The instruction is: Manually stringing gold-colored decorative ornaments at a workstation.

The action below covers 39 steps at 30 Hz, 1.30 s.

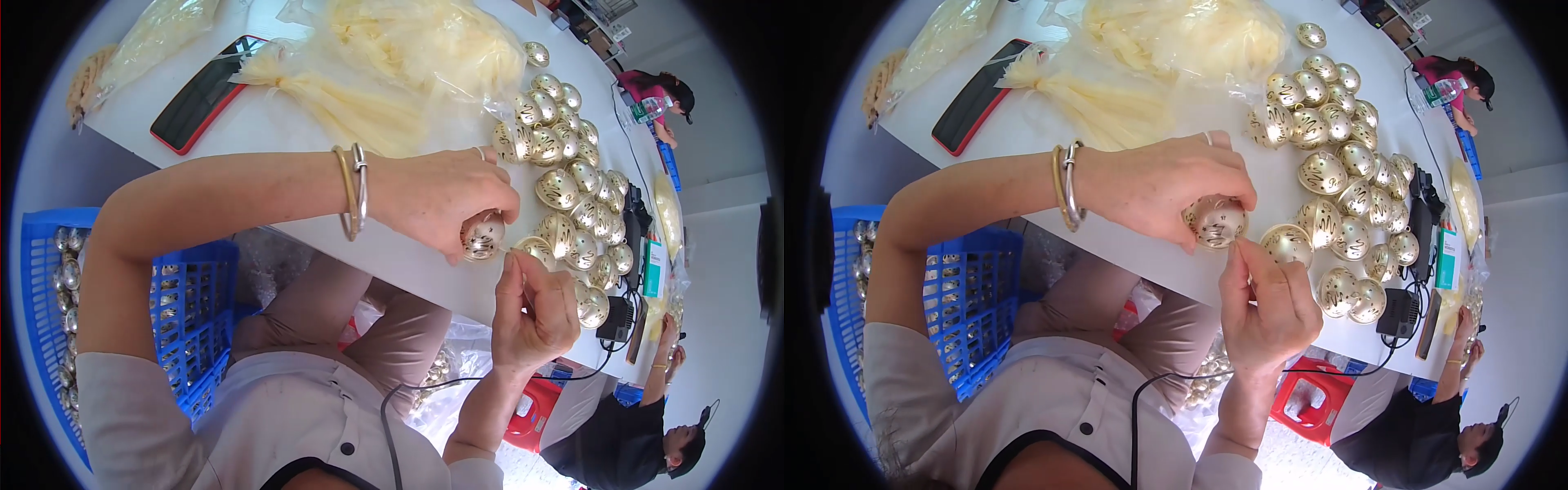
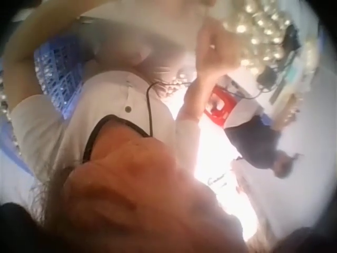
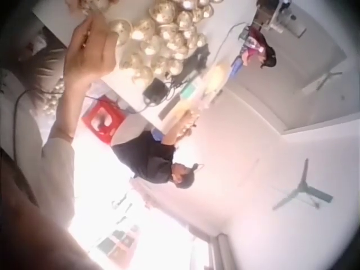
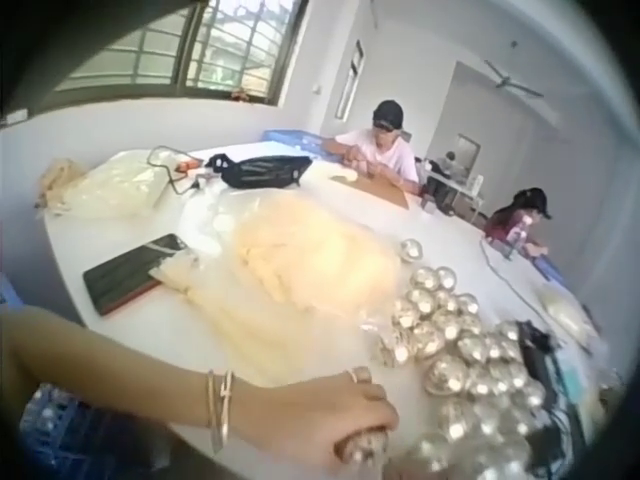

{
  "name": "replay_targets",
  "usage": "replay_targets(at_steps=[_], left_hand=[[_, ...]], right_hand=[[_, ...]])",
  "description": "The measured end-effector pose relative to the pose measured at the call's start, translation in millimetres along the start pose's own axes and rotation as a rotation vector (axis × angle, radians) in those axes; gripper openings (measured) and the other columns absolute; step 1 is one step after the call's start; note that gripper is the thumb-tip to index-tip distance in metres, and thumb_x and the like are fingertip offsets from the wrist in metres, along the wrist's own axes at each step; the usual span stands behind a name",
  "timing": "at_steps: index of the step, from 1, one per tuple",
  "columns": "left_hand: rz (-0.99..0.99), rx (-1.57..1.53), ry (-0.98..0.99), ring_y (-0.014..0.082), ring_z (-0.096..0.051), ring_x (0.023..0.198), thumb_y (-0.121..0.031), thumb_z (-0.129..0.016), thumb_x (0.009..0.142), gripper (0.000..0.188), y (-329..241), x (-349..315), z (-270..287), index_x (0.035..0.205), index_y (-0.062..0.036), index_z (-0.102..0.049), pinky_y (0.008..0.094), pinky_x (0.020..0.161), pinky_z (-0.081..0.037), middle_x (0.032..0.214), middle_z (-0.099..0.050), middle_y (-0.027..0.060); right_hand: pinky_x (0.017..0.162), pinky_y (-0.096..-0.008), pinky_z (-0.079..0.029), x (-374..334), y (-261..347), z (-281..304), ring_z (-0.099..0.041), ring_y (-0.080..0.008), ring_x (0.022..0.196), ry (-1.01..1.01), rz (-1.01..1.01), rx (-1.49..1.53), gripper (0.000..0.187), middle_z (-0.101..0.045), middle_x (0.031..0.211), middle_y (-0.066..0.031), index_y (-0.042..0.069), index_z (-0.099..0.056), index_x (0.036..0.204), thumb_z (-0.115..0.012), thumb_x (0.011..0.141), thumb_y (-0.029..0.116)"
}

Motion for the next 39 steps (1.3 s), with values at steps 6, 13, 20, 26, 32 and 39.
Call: replay_targets(at_steps=[6, 13, 20, 26, 32, 39], left_hand=[[0.035, -0.169, 0.227, 0.0259, -0.051, 0.09, -0.005, -0.069, 0.059, 0.04, -10.4, -1.3, -3.9, 0.096, 0.0003, -0.057, 0.0329, 0.075, -0.044, 0.092, -0.052, 0.0103], [0.032, -0.25, 0.227, 0.0247, -0.052, 0.087, -0.005, -0.069, 0.059, 0.041, -7.1, -6.9, 4.3, 0.098, 0.001, -0.057, 0.0318, 0.072, -0.044, 0.094, -0.048, 0.0102], [0.055, -0.273, 0.276, 0.0236, -0.053, 0.083, -0.005, -0.069, 0.058, 0.043, -8.2, -4.1, 6.9, 0.098, 0.0015, -0.057, 0.0318, 0.071, -0.044, 0.093, -0.048, 0.01], [0.026, -0.28, 0.255, 0.023, -0.053, 0.081, -0.005, -0.07, 0.056, 0.042, -8.8, -4.3, 4.4, 0.095, 0.0017, -0.057, 0.0318, 0.069, -0.044, 0.091, -0.048, 0.01], [0.035, -0.306, 0.237, 0.0232, -0.053, 0.079, -0.007, -0.075, 0.054, 0.044, -12.2, -6.9, 3.8, 0.093, 0.0011, -0.057, 0.0322, 0.068, -0.044, 0.09, -0.048, 0.0096], [0.046, -0.283, 0.236, 0.0231, -0.053, 0.079, -0.009, -0.077, 0.052, 0.043, -14.6, -6.6, 3.1, 0.089, 0.0004, -0.058, 0.0323, 0.067, -0.044, 0.089, -0.048, 0.0088]], right_hand=[[0.039, -0.0208, -0.033, -8.0, 0.7, -5.4, -0.043, -0.0061, 0.046, 0.043, 0.047, -0.046, 0.015, -0.051, 0.062, 0.0002, 0.004, -0.069, 0.083, -0.074, 0.07, -0.001], [0.04, -0.0187, -0.03, -6.5, -3.9, 0.4, -0.039, -0.0046, 0.048, -0.01, 0.027, -0.069, 0.014, -0.05, 0.062, 0.0006, 0.003, -0.068, 0.081, -0.074, 0.07, -0.002], [0.04, -0.0199, -0.033, -6.2, -5.0, 1.2, -0.041, -0.0064, 0.048, 0.058, 0.119, -0.09, 0.016, -0.052, 0.063, -0.0007, 0.003, -0.068, 0.082, -0.073, 0.068, -0.003], [0.04, -0.0201, -0.033, -8.4, -7.9, 0.4, -0.042, -0.0066, 0.048, 0.065, 0.117, -0.103, 0.017, -0.052, 0.064, -0.0011, 0.003, -0.068, 0.082, -0.073, 0.068, -0.003], [0.043, -0.0206, -0.035, -9.8, -4.3, 0.1, -0.045, -0.0075, 0.05, 0.067, 0.036, -0.085, 0.017, -0.054, 0.065, -0.0021, 0.002, -0.069, 0.085, -0.073, 0.07, -0.003], [0.05, -0.0219, -0.039, -7.0, 1.2, 4.1, -0.048, -0.0095, 0.055, 0.096, 0.009, -0.06, 0.019, -0.058, 0.066, -0.0034, 0.002, -0.071, 0.088, -0.075, 0.07, -0.001]])
Point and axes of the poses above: each hand's wrist, its own x-axis towards the middle knuckle, its own z-axis out of the back of the hand, y = z × x, the point moved 1 cm from there along x, towards the middle knuckle
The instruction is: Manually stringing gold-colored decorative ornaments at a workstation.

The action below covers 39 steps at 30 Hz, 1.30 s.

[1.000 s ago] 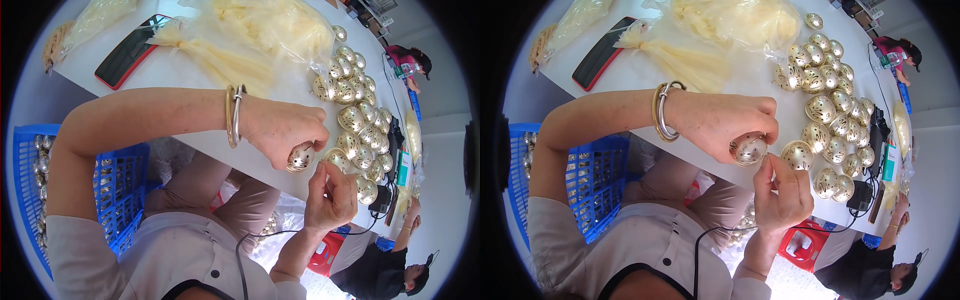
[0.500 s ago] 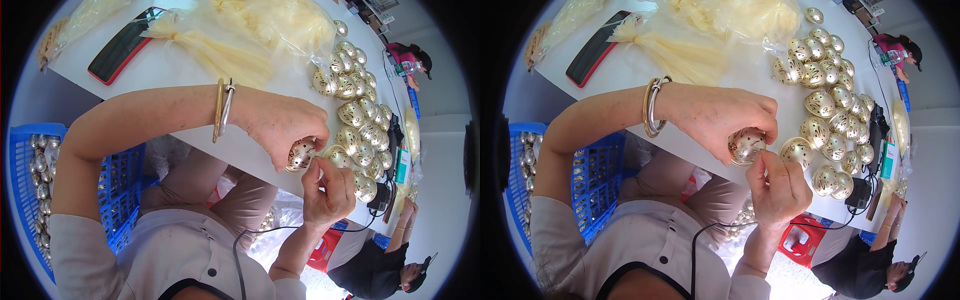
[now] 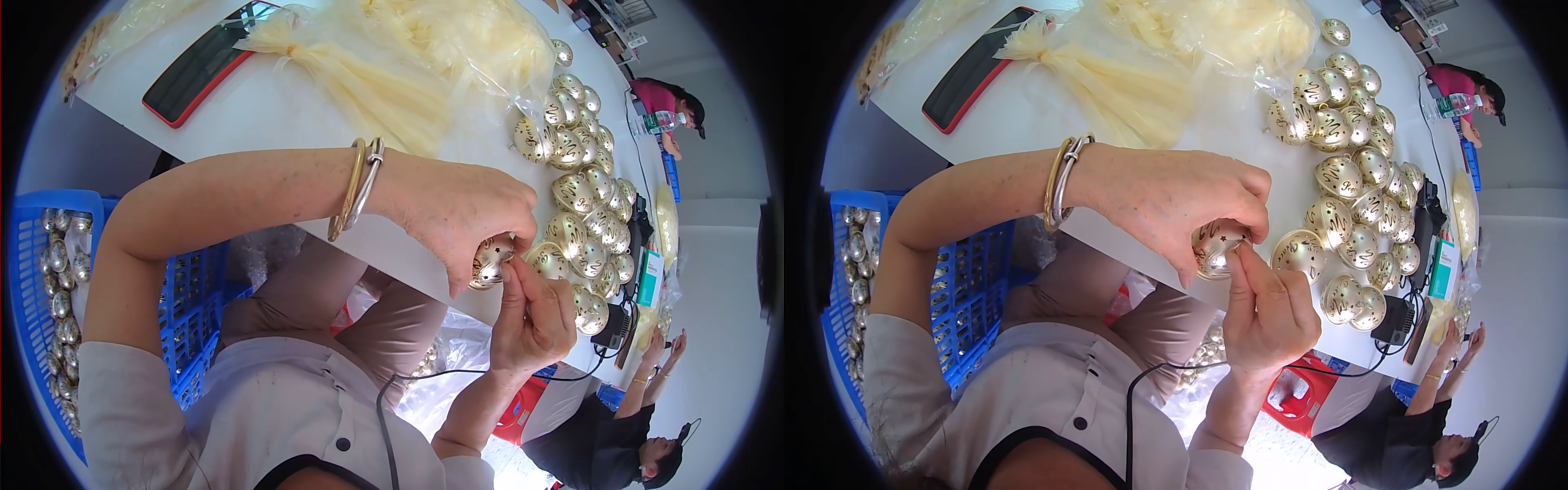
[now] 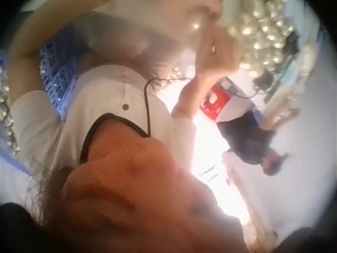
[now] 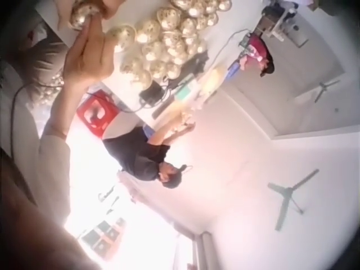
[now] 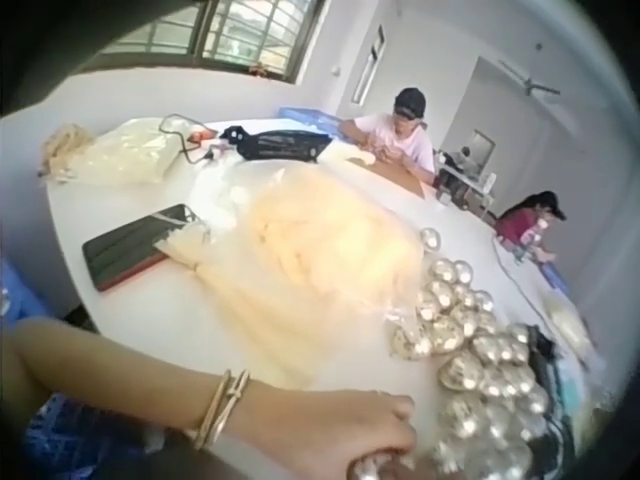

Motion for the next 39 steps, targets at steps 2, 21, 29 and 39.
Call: replay_targets(at_steps=[2, 21, 29, 39], left_hand=[[-0.014, 0.009, -0.014, 0.0232, -0.053, 0.079, -0.009, -0.077, 0.052, 0.041, 0.4, 0.0, -0.6, 0.088, 0.0002, -0.059, 0.0323, 0.068, -0.044, 0.089, -0.048, 0.0089], [-0.027, -0.126, -0.258, 0.0229, -0.057, 0.078, -0.006, -0.071, 0.069, 0.019, -3.6, -19.5, 1.0, 0.084, 0.0002, -0.062, 0.0316, 0.067, -0.046, 0.085, -0.055, 0.0096], [0.003, -0.05, -0.376, 0.0232, -0.057, 0.07, -0.004, -0.064, 0.076, 0.007, -9.7, -20.9, -9.0, 0.079, -0.001, -0.059, 0.0324, 0.062, -0.046, 0.079, -0.056, 0.0096], [0.065, -0.175, -0.487, 0.0178, -0.056, 0.067, -0.002, -0.057, 0.08, 0.004, -34.1, -18.0, 18.5, 0.08, 0.0015, -0.056, 0.0296, 0.057, -0.043, 0.079, -0.058, 0.0091]], right_hand=[[0.051, -0.0221, -0.039, 0.3, 0.9, -0.2, -0.049, -0.0097, 0.056, 0.012, -0.014, 0.001, 0.019, -0.059, 0.066, -0.0035, 0.002, -0.072, 0.088, -0.076, 0.07, 0.0], [0.049, -0.02, -0.035, 4.2, 7.8, 1.5, -0.046, -0.0062, 0.057, 0.084, -0.174, -0.014, 0.023, -0.055, 0.065, -0.001, 0.004, -0.072, 0.095, -0.075, 0.072, 0.002], [0.047, -0.0244, -0.039, 2.4, 5.9, -0.2, -0.049, -0.0118, 0.052, 0.043, -0.138, -0.022, 0.026, -0.055, 0.063, -0.0036, 0.005, -0.072, 0.091, -0.079, 0.066, 0.006], [0.049, -0.015, -0.027, 14.5, 7.3, 10.9, -0.039, -0.0023, 0.056, 0.102, -0.177, 0.083, 0.027, -0.052, 0.065, 0.0044, 0.002, -0.068, 0.099, -0.076, 0.073, 0.007]])
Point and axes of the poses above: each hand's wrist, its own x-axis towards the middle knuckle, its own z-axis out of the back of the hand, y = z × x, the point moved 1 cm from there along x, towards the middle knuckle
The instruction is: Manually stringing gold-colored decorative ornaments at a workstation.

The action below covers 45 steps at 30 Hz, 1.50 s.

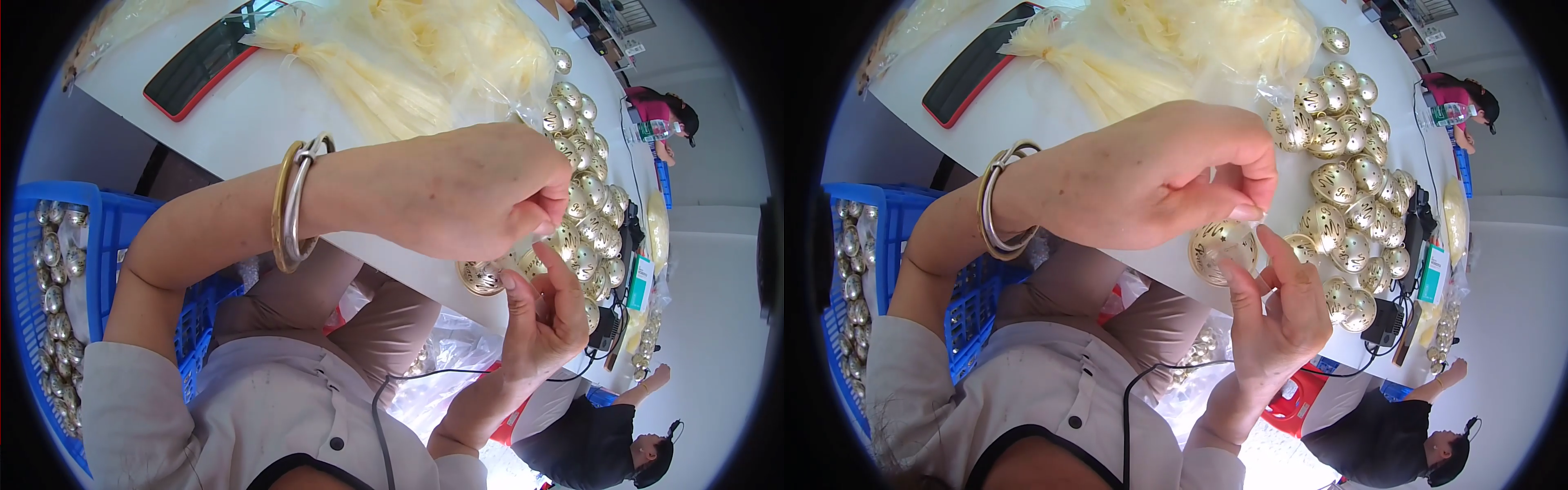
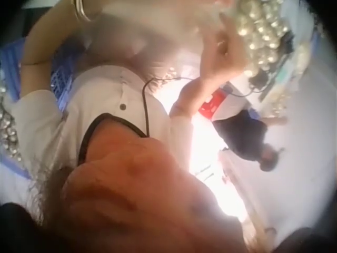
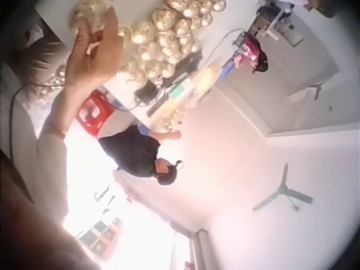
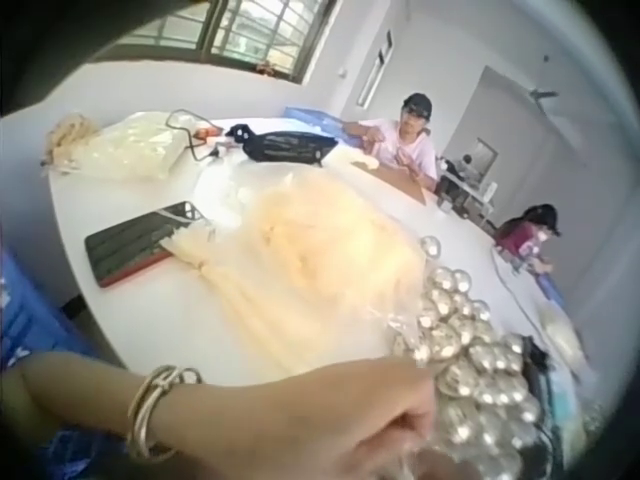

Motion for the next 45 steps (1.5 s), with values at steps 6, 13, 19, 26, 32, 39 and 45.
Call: replay_targets(at_steps=[6, 13, 19, 26, 32, 39, 45], left_hand=[[0.052, -0.111, 0.074, 0.0237, -0.058, 0.06, -0.005, -0.055, 0.073, 0.01, -14.5, 23.9, -1.9, 0.074, 0.0043, -0.059, 0.035, 0.057, -0.044, 0.062, -0.057, 0.015], [0.0, -0.002, 0.036, 0.0184, -0.062, 0.07, -0.014, -0.062, 0.074, 0.019, -19.4, 28.8, 19.0, 0.084, 0.0023, -0.063, 0.0295, 0.063, -0.046, 0.076, -0.065, 0.0112], [0.18, -0.248, 0.293, 0.0096, -0.057, 0.071, -0.013, -0.07, 0.075, 0.026, 10.3, 22.7, 7.4, 0.096, 0.0006, -0.061, 0.023, 0.062, -0.045, 0.085, -0.067, 0.0061], [0.273, -0.464, 0.248, 0.0084, -0.059, 0.072, -0.011, -0.067, 0.081, 0.022, 15.9, 19.4, -2.7, 0.097, 0.004, -0.062, 0.0207, 0.064, -0.045, 0.081, -0.066, 0.006], [0.247, -0.485, 0.215, 0.0067, -0.058, 0.069, -0.016, -0.067, 0.083, 0.022, 16.3, 21.6, -5.2, 0.095, 0.0025, -0.064, 0.0197, 0.06, -0.044, 0.078, -0.065, 0.0052], [0.237, -0.449, 0.229, 0.0037, -0.052, 0.06, -0.019, -0.066, 0.085, 0.02, 11.9, 20.7, -0.9, 0.093, -0.001, -0.066, 0.0183, 0.052, -0.04, 0.075, -0.064, 0.0019], [0.23, -0.466, 0.219, 0.0038, -0.052, 0.06, -0.019, -0.066, 0.085, 0.021, 12.0, 20.5, -3.1, 0.093, -0.0006, -0.066, 0.0181, 0.053, -0.04, 0.073, -0.064, 0.0008]], right_hand=[[0.054, -0.0158, -0.031, 31.8, 4.2, 3.7, -0.041, -0.0022, 0.06, 0.011, 0.104, 0.243, 0.018, -0.053, 0.067, 0.0034, -0.003, -0.064, 0.097, -0.068, 0.082, 0.006], [0.053, -0.016, -0.031, 55.0, 11.1, 16.7, -0.041, -0.0029, 0.059, 0.143, -0.025, 0.469, 0.008, -0.054, 0.067, 0.0007, -0.002, -0.064, 0.086, -0.067, 0.082, 0.005], [0.054, -0.0154, -0.032, 65.0, 11.6, 14.5, -0.044, -0.0032, 0.06, 0.257, 0.054, 0.393, 0.008, -0.057, 0.069, -0.0008, -0.002, -0.064, 0.086, -0.066, 0.083, 0.005], [0.053, -0.0181, -0.033, 72.3, 12.7, 14.6, -0.046, -0.0038, 0.061, 0.254, 0.053, 0.462, 0.008, -0.059, 0.073, -0.0025, -0.003, -0.065, 0.085, -0.067, 0.082, 0.004], [0.053, -0.0192, -0.034, 79.3, 14.0, 23.8, -0.045, -0.0051, 0.059, 0.234, 0.131, 0.388, 0.007, -0.057, 0.074, -0.0023, -0.002, -0.065, 0.085, -0.067, 0.082, 0.004], [0.051, -0.0183, -0.033, 80.0, 19.4, 32.9, -0.043, -0.0053, 0.058, 0.237, 0.121, 0.275, 0.005, -0.056, 0.076, -0.0012, -0.001, -0.066, 0.085, -0.068, 0.081, 0.002], [0.05, -0.017, -0.035, 81.6, 21.7, 37.8, -0.045, -0.0045, 0.058, 0.194, 0.118, 0.331, 0.009, -0.056, 0.076, -0.0019, 0.0, -0.068, 0.088, -0.068, 0.08, 0.0]])
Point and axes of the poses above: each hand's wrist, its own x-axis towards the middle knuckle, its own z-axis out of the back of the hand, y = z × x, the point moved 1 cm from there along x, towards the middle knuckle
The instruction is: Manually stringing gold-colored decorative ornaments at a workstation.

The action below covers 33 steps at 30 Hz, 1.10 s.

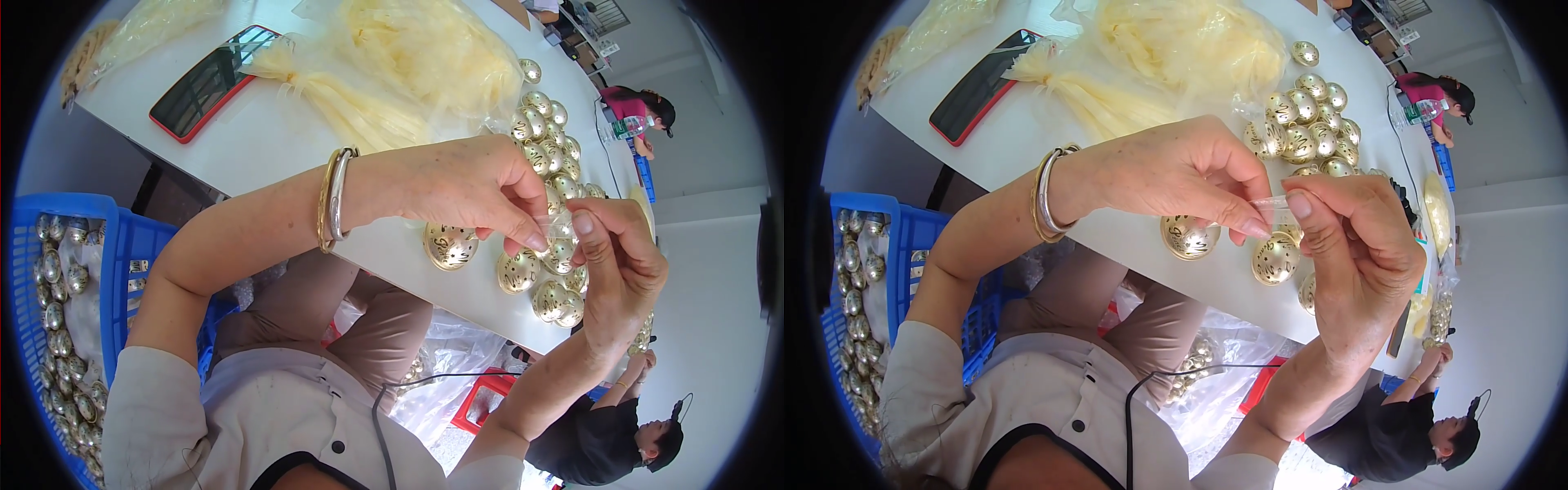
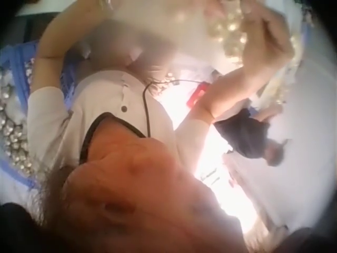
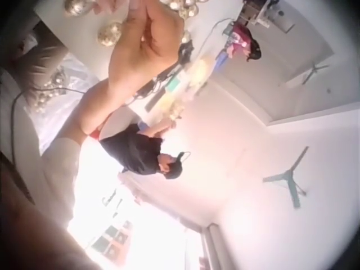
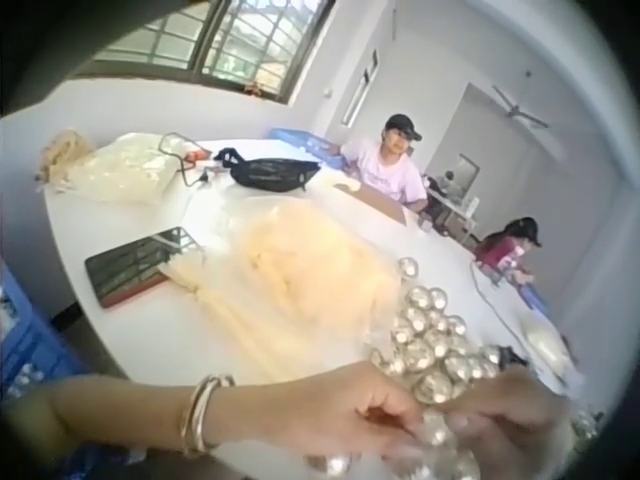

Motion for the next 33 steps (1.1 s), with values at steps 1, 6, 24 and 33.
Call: replay_targets(at_steps=[1, 6, 24, 33], left_hand=[[0.005, 0.01, -0.002, 0.0037, -0.052, 0.06, -0.019, -0.066, 0.085, 0.021, -0.6, 0.3, -0.1, 0.093, -0.0005, -0.066, 0.0182, 0.053, -0.04, 0.073, -0.063, 0.0007], [-0.055, 0.006, -0.006, 0.0034, -0.052, 0.061, -0.019, -0.065, 0.085, 0.021, -0.4, 2.6, -0.8, 0.094, -0.0001, -0.066, 0.0179, 0.053, -0.04, 0.072, -0.063, 0.0003], [-0.799, 1.269, -0.363, 0.0125, -0.054, 0.057, -0.009, -0.065, 0.07, 0.002, -24.8, -17.9, -17.4, 0.072, -0.0076, -0.065, 0.029, 0.05, -0.042, 0.057, -0.051, -0.002], [-0.114, 2.693, 0.297, 0.016, -0.053, 0.051, -0.015, -0.065, 0.063, 0.008, -33.0, 5.5, -65.9, 0.057, -0.0114, -0.061, 0.0285, 0.044, -0.037, 0.05, -0.049, -0.0041]], right_hand=[[0.051, -0.0167, -0.036, 0.5, 0.1, 1.3, -0.046, -0.0044, 0.058, 0.007, 0.007, -0.004, 0.01, -0.056, 0.076, -0.002, 0.0, -0.068, 0.089, -0.068, 0.079, 0.0], [0.051, -0.0168, -0.039, 1.8, 2.7, 4.7, -0.05, -0.0046, 0.058, -0.001, -0.005, -0.003, 0.01, -0.059, 0.076, -0.0028, -0.001, -0.068, 0.089, -0.067, 0.079, -0.001], [0.059, -0.0178, -0.047, 1.5, 11.1, -1.1, -0.061, -0.0079, 0.069, -0.003, -0.09, -0.022, 0.011, -0.065, 0.081, -0.0044, -0.002, -0.066, 0.094, -0.06, 0.085, -0.003], [0.062, -0.0187, -0.048, 17.4, -1.7, 0.9, -0.06, -0.0069, 0.072, 0.048, -0.074, 0.218, 0.012, -0.065, 0.081, -0.0035, -0.002, -0.065, 0.096, -0.06, 0.085, -0.002]])
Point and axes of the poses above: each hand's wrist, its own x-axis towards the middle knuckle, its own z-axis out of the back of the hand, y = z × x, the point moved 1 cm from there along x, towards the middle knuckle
